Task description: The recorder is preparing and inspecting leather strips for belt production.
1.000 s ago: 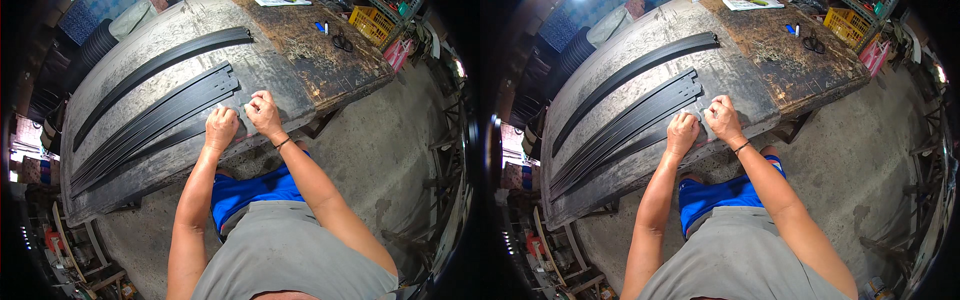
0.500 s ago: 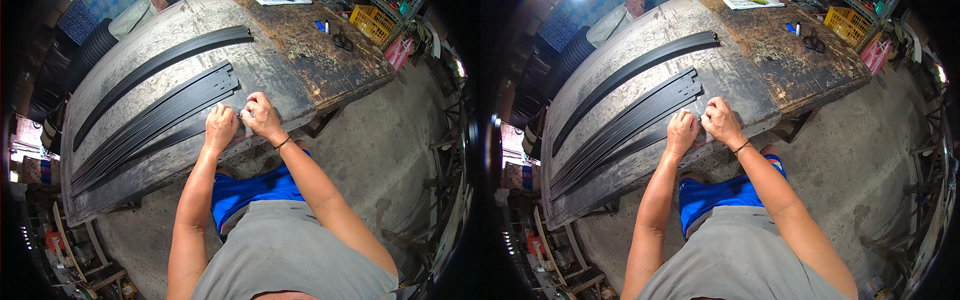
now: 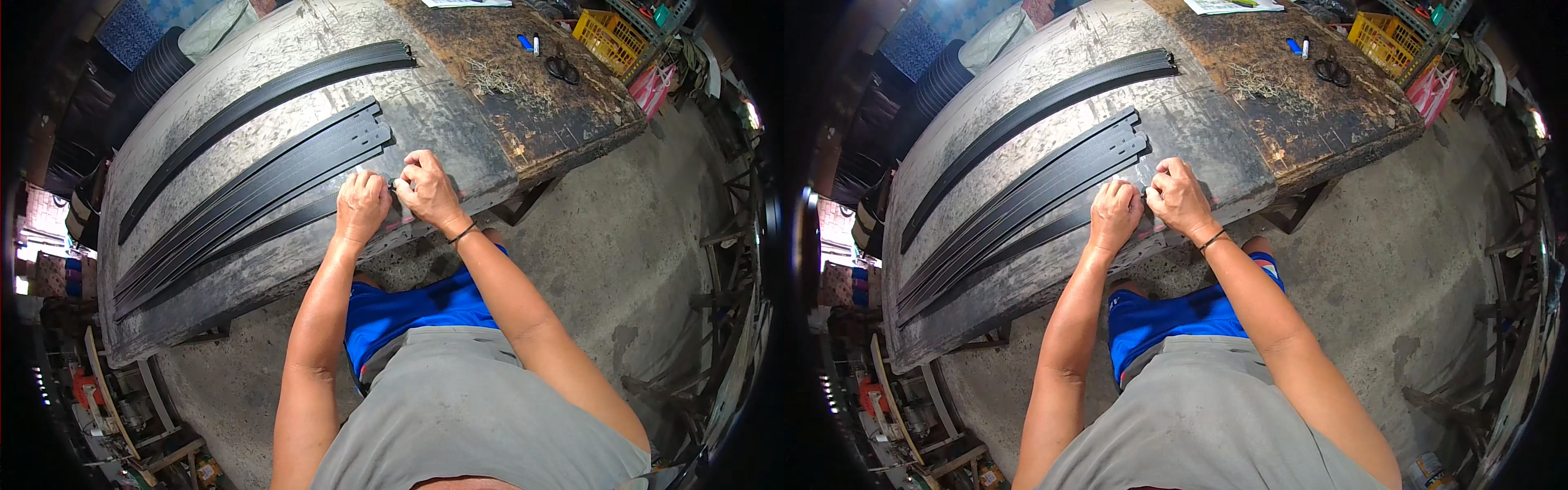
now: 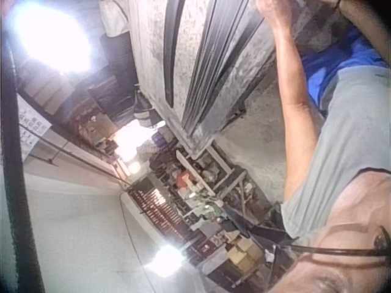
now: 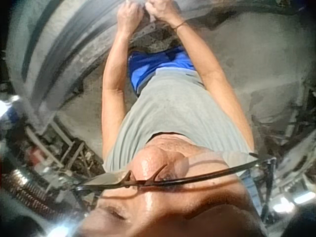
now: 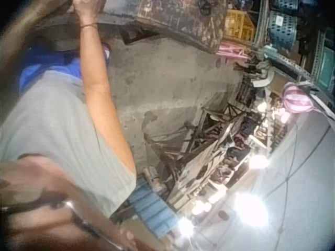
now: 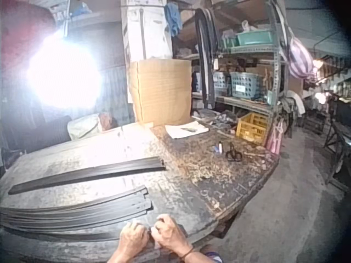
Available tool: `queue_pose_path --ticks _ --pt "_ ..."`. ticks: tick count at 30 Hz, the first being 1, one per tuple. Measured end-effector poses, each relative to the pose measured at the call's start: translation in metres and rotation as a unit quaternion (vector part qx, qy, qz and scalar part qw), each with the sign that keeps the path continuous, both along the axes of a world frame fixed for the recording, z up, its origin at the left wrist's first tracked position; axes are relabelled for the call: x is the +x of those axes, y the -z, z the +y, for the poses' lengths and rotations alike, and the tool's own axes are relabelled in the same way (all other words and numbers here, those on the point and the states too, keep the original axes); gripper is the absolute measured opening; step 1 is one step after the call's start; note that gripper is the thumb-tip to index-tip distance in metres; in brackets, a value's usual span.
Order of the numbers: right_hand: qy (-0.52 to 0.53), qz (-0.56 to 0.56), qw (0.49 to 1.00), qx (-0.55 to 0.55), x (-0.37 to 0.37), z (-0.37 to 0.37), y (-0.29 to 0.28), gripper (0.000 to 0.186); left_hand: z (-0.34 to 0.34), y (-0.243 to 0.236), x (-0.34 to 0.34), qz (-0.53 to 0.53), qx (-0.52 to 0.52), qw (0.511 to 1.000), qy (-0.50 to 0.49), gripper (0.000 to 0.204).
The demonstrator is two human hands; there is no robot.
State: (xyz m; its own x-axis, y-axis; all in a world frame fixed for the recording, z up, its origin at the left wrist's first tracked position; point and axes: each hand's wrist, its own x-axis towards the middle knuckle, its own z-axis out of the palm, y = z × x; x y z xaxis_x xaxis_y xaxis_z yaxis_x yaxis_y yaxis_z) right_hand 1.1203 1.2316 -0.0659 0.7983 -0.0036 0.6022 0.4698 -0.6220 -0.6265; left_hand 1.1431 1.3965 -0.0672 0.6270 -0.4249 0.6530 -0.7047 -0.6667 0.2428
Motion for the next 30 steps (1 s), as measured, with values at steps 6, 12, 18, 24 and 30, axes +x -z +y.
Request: queue_pose_path --ticks 6,12,18,24,30 --pt "0.001 -0.009 1.0 -0.01 0.0 -0.001 0.0 0.01 -0.001 0.0 0.0 0.004 0.006 1.0 -0.002 0.011" --pt "-0.005 0.005 1.0 0.008 0.0 -0.001 0.002 0.012 0.0 -0.001 -0.001 -0.002 -0.006 1.0 -0.009 0.01" --pt "-0.006 0.029 0.999 0.022 0.0 -0.003 0.003 0.014 0.016 -0.011 -0.008 0.102 -0.06 0.992 0.03 0.008" --pt "-0.01 0.027 1.0 0.004 0.0 -0.003 0.003 0.014 0.025 -0.013 -0.013 0.158 -0.064 0.984 0.057 0.012" --pt "-0.009 0.033 0.999 -0.004 -0.001 -0.002 0.001 0.014 0.026 -0.013 -0.014 0.154 -0.062 0.984 0.069 0.022"
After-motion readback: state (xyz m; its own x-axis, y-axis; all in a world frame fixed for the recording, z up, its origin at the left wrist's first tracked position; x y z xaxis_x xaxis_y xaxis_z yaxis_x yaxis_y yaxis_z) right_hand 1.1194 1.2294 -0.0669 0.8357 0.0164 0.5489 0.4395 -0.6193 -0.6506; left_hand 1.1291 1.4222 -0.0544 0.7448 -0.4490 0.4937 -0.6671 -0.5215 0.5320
